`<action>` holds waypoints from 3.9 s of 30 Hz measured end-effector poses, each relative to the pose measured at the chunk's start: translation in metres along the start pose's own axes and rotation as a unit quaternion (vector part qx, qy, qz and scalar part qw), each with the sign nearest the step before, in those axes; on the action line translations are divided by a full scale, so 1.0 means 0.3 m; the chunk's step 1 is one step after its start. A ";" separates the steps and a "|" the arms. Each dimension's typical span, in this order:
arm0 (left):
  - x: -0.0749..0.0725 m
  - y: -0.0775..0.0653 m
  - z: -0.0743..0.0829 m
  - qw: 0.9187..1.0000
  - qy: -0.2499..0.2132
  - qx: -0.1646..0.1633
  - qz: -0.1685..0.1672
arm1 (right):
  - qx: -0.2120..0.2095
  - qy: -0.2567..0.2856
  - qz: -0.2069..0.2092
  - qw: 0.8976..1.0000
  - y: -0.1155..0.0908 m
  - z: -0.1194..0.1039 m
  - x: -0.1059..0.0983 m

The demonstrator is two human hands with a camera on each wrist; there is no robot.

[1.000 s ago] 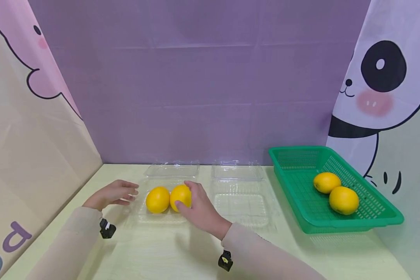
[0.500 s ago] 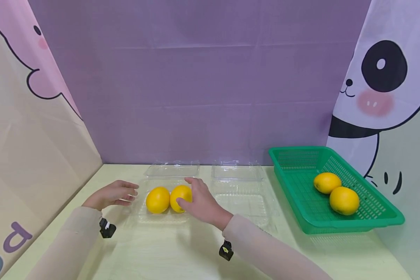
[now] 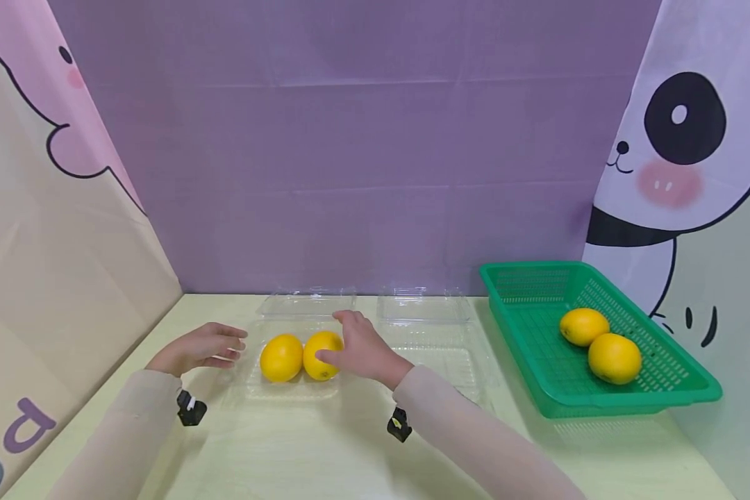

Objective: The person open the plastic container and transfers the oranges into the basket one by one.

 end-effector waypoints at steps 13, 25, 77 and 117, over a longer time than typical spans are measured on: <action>0.001 -0.005 0.004 1.000 -0.003 0.004 -0.005 | 0.007 -0.001 -0.015 1.000 0.062 0.005 0.063; 0.000 0.008 -0.007 1.000 -0.002 -0.002 -0.001 | 0.008 -0.013 -0.016 1.000 0.100 0.007 0.116; -0.004 0.005 -0.003 1.000 0.001 -0.007 0.004 | -0.013 -0.266 -0.051 0.963 0.126 -0.036 0.176; -0.003 -0.001 0.004 1.000 0.004 -0.010 0.011 | -0.043 -0.188 0.016 0.981 0.083 -0.070 0.028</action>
Point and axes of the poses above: each hand's wrist, its own y-axis towards the middle knuckle, its own x-axis out of the palm, z = x × y, the point moved 8 cm from there along y, towards the middle knuckle, and after that the axes turned 13 degrees about -y, right-handed, at the moved point
